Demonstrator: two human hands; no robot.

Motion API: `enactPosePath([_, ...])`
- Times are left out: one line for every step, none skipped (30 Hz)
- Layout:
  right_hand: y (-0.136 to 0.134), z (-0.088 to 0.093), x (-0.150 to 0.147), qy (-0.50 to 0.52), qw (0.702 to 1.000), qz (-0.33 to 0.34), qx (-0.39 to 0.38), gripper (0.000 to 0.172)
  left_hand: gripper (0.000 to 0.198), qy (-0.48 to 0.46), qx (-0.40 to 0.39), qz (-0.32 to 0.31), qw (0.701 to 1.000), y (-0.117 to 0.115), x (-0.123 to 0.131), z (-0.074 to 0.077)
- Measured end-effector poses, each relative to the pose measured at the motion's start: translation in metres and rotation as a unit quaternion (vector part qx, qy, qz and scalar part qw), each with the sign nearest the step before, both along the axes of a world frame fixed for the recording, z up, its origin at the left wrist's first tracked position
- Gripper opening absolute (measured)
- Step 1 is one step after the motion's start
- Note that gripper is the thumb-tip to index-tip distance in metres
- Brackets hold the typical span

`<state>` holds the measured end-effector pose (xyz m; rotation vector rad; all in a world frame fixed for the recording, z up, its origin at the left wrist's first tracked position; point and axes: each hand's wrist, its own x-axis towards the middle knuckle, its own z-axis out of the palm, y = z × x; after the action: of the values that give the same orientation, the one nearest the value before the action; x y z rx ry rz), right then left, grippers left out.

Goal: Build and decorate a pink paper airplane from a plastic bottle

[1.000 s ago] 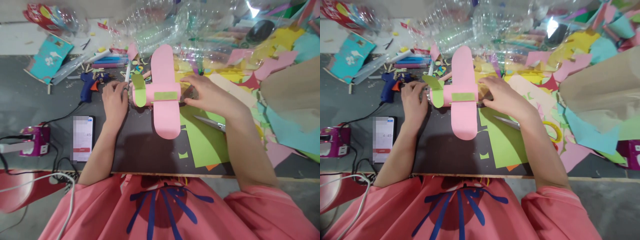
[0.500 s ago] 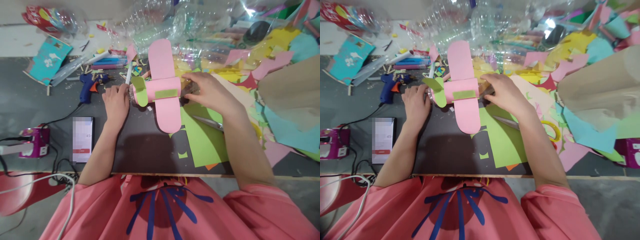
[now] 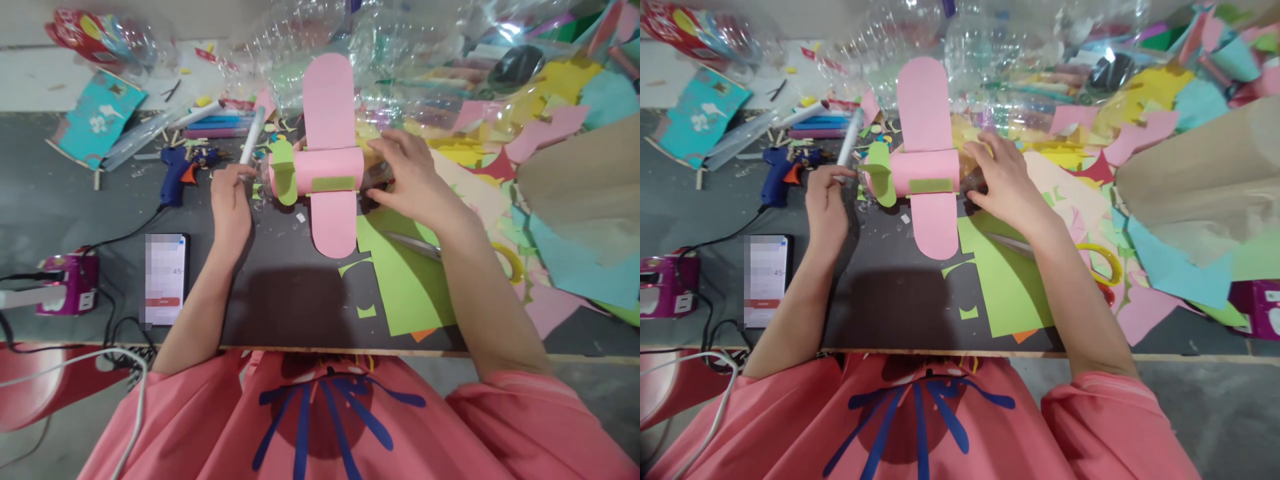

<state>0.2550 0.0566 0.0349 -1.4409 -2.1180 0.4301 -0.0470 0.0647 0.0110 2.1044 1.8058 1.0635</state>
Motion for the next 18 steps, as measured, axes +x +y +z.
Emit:
enactPosePath([-0.002,0.006,-0.002,0.003,1.000,-0.006,0.009,0.054,0.043,-0.028,0.027,0.018,0.999,0.000,0.000,0.001])
enactPosePath([-0.004,0.013,-0.004,0.008,1.000,-0.016,0.015,0.051,0.044,-0.054,0.065,0.037,0.996,-0.001,0.001,0.003])
enactPosePath([-0.006,0.020,-0.008,0.018,0.999,-0.031,0.016,0.045,0.045,-0.072,0.109,0.055,0.990,-0.004,0.003,0.005])
enactPosePath([-0.009,0.028,-0.012,0.036,0.998,-0.044,0.012,0.038,0.045,-0.083,0.153,0.063,0.983,-0.008,0.006,0.007])
enactPosePath([-0.013,0.034,-0.017,0.065,0.996,-0.055,0.000,0.030,0.044,-0.096,0.203,0.057,0.973,-0.013,0.010,0.009])
enactPosePath([-0.017,0.039,-0.022,0.105,0.992,-0.061,-0.017,0.023,0.043,-0.096,0.223,0.043,0.969,-0.020,0.015,0.012])
enactPosePath([-0.021,0.043,-0.028,0.151,0.986,-0.053,-0.046,0.017,0.042,-0.084,0.215,0.009,0.973,-0.027,0.020,0.015])
enactPosePath([-0.026,0.043,-0.034,0.195,0.975,-0.026,-0.098,0.015,0.044,-0.076,0.207,-0.022,0.975,-0.035,0.026,0.018])
enactPosePath([-0.031,0.042,-0.040,0.243,0.958,0.006,-0.153,0.015,0.047,-0.061,0.194,-0.054,0.978,-0.042,0.032,0.021])
enactPosePath([-0.036,0.040,-0.045,0.293,0.934,0.035,-0.204,0.017,0.048,-0.014,0.131,-0.140,0.981,-0.049,0.037,0.023])
enactPosePath([-0.041,0.036,-0.049,0.332,0.907,0.057,-0.252,0.017,0.047,0.022,0.091,-0.225,0.970,-0.053,0.041,0.025])
enactPosePath([-0.046,0.031,-0.052,0.362,0.882,0.065,-0.295,0.015,0.046,0.058,0.065,-0.298,0.951,-0.057,0.045,0.027])
enactPosePath([-0.050,0.026,-0.054,0.395,0.856,0.060,-0.327,0.014,0.044,0.085,0.047,-0.348,0.932,-0.058,0.048,0.028])
enactPosePath([-0.054,0.021,-0.055,0.431,0.829,0.051,-0.353,0.015,0.043,0.101,0.044,-0.381,0.918,-0.059,0.050,0.029])
enactPosePath([-0.058,0.017,-0.054,0.464,0.800,0.048,-0.379,0.018,0.042,0.113,0.045,-0.401,0.908,-0.058,0.051,0.029])
enactPosePath([-0.061,0.013,-0.053,0.494,0.776,0.040,-0.390,0.021,0.040,0.121,0.051,-0.414,0.901,-0.057,0.052,0.028])
enactPosePath([-0.064,0.010,-0.051,0.520,0.760,0.027,-0.388,0.022,0.039,0.128,0.057,-0.424,0.895,-0.056,0.053,0.028])
enactPosePath([-0.066,0.008,-0.049,0.541,0.750,0.014,-0.380,0.020,0.038,0.135,0.064,-0.435,0.888,-0.056,0.054,0.027])
